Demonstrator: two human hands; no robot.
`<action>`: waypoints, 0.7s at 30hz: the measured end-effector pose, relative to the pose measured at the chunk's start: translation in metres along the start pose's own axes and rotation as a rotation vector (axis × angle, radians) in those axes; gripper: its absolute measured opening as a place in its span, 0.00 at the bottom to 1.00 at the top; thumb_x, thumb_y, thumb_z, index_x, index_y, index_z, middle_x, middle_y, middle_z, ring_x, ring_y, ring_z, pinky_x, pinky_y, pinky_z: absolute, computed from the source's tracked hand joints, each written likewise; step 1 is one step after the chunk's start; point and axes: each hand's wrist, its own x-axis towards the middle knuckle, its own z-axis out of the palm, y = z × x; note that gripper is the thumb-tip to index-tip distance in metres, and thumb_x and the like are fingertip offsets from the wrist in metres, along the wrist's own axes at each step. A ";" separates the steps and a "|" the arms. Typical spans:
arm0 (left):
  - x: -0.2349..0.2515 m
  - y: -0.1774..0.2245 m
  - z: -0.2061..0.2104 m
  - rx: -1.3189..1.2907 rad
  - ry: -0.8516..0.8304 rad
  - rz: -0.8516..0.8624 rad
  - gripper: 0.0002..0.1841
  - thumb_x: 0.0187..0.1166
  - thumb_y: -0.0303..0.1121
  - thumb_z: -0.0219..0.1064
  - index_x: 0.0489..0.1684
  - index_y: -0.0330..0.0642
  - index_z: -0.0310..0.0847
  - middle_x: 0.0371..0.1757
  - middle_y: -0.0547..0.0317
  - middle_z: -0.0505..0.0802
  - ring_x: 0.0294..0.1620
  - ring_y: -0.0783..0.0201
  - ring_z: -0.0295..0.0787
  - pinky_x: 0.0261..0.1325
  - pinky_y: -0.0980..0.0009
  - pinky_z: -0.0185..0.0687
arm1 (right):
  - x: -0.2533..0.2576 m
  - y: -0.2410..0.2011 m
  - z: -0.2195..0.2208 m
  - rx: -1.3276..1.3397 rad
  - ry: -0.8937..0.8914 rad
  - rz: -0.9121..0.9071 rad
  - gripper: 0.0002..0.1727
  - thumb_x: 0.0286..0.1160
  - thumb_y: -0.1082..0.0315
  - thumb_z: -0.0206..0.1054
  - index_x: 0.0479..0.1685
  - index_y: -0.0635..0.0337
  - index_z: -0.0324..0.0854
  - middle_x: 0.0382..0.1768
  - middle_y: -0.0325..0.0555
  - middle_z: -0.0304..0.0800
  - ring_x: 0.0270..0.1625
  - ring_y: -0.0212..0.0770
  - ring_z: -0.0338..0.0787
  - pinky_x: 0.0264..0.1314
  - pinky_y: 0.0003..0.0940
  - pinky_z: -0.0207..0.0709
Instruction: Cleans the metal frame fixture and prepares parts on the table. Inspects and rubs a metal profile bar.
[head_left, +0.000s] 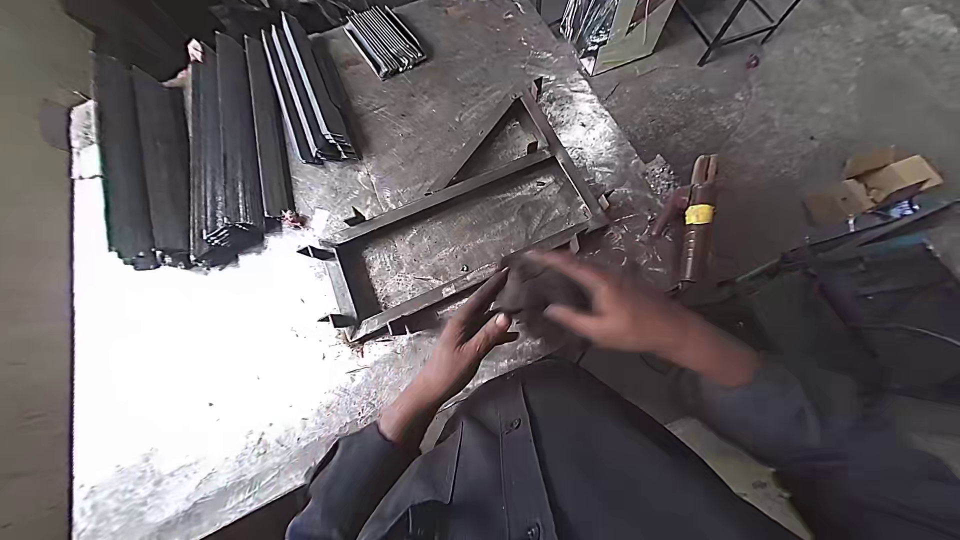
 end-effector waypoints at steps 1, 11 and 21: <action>0.012 0.000 0.012 -0.046 0.044 0.015 0.29 0.87 0.44 0.64 0.82 0.36 0.66 0.68 0.52 0.89 0.64 0.59 0.90 0.67 0.58 0.91 | 0.002 -0.003 0.019 0.154 -0.045 -0.056 0.36 0.80 0.57 0.70 0.89 0.48 0.67 0.77 0.45 0.81 0.74 0.36 0.84 0.77 0.42 0.79; 0.142 0.067 -0.027 0.881 0.421 0.141 0.36 0.82 0.47 0.68 0.89 0.49 0.58 0.74 0.51 0.86 0.68 0.62 0.88 0.70 0.54 0.86 | -0.052 0.143 0.044 -0.534 0.274 0.204 0.18 0.86 0.54 0.61 0.57 0.54 0.91 0.51 0.52 0.94 0.57 0.57 0.92 0.64 0.58 0.82; 0.341 -0.019 0.039 1.545 0.037 0.138 0.21 0.88 0.39 0.48 0.65 0.42 0.84 0.76 0.47 0.83 0.78 0.43 0.77 0.68 0.43 0.79 | -0.083 0.129 -0.022 -0.151 0.497 0.254 0.18 0.89 0.58 0.58 0.57 0.65 0.84 0.40 0.53 0.93 0.36 0.41 0.93 0.39 0.39 0.89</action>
